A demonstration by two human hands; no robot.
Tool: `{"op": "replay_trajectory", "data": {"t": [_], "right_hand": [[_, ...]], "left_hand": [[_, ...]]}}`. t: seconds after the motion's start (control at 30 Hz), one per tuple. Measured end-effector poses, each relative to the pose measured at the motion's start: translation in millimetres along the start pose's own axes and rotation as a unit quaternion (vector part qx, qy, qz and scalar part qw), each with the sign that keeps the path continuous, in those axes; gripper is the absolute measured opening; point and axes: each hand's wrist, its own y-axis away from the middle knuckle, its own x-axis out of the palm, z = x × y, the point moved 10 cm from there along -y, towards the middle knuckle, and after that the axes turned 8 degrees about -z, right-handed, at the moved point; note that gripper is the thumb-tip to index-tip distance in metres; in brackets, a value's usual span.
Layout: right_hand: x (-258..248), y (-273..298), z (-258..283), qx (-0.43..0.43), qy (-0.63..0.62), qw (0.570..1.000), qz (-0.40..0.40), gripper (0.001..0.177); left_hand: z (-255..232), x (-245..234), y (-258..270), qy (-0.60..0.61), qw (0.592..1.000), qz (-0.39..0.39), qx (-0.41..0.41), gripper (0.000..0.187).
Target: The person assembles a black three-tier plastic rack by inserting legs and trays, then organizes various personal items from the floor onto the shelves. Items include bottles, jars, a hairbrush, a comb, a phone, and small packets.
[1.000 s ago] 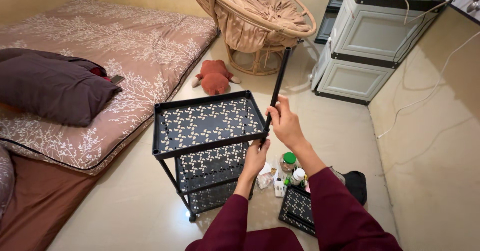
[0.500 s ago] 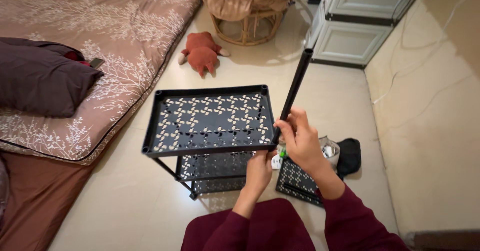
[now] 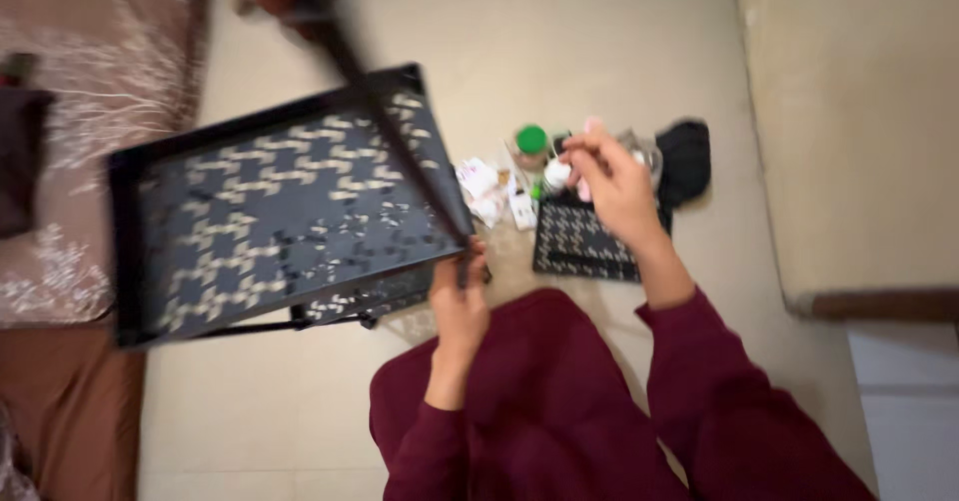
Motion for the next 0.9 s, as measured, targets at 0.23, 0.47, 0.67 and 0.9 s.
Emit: {"op": "replay_trajectory", "data": {"t": [0.23, 0.47, 0.67, 0.9], "right_hand": [[-56, -15, -314, 0.098, 0.32, 0.942, -0.015, 0.023], [-38, 20, -471, 0.103, 0.538, 0.835, 0.054, 0.028], [-28, 26, -487, 0.005, 0.628, 0.775, 0.068, 0.026], [-24, 40, -473, -0.008, 0.626, 0.773, 0.106, 0.022]], "left_hand": [[38, 5, 2, -0.043, 0.997, 0.013, 0.057, 0.016], [90, -15, 23, 0.027, 0.996, -0.006, 0.086, 0.018], [140, -44, 33, 0.076, 0.987, -0.007, 0.145, 0.018], [126, -32, 27, 0.085, 0.988, -0.006, 0.127, 0.018]]}}
